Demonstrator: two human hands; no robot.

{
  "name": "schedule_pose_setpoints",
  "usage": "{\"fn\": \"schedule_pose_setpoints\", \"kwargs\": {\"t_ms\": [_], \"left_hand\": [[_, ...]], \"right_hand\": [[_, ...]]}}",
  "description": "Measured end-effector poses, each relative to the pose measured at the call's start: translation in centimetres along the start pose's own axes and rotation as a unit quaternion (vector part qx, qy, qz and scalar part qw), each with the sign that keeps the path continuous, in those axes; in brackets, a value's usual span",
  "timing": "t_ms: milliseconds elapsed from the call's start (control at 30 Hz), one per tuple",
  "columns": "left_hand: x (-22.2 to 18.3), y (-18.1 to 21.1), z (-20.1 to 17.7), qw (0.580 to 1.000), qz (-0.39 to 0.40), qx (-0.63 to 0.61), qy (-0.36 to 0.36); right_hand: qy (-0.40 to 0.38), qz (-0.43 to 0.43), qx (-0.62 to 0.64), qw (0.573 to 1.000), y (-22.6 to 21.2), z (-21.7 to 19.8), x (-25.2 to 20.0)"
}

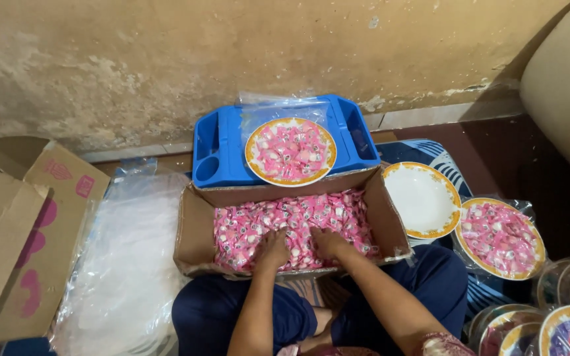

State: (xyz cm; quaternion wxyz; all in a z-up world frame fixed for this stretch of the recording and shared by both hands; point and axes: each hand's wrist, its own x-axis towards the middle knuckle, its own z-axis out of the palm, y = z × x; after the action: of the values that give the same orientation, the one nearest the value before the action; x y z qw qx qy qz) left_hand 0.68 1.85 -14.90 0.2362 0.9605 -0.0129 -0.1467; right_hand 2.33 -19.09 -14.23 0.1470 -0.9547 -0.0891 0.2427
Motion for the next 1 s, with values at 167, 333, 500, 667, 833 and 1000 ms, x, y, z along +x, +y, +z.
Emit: {"fn": "schedule_pose_setpoints", "kwargs": {"t_ms": [167, 333, 500, 667, 833, 1000], "left_hand": [[-0.6, 0.0, -0.5, 0.992, -0.038, 0.004, -0.118], [2.6, -3.1, 4.6, 0.995, -0.043, -0.011, -0.088], [-2.4, 2.0, -2.7, 0.996, -0.023, -0.084, -0.02], [-3.0, 2.8, -3.3, 0.994, -0.008, -0.107, 0.024], [-2.0, 1.5, -1.7, 0.973, -0.022, -0.156, 0.168], [-1.2, 1.1, -1.2, 0.979, -0.058, -0.151, 0.121]], "right_hand": [[-0.09, -0.019, -0.032, 0.995, 2.0, 2.5, 3.0], [-0.063, -0.09, -0.031, 0.993, 0.2, 0.2, 0.0], [0.022, -0.1, 0.005, 0.995, -0.3, 1.2, 0.5], [0.075, -0.088, 0.065, 0.991, -3.1, -2.8, -3.6], [0.168, -0.04, 0.088, 0.981, 0.3, -0.8, 0.3], [0.16, -0.055, 0.098, 0.981, -0.5, -0.3, -0.7]]}}
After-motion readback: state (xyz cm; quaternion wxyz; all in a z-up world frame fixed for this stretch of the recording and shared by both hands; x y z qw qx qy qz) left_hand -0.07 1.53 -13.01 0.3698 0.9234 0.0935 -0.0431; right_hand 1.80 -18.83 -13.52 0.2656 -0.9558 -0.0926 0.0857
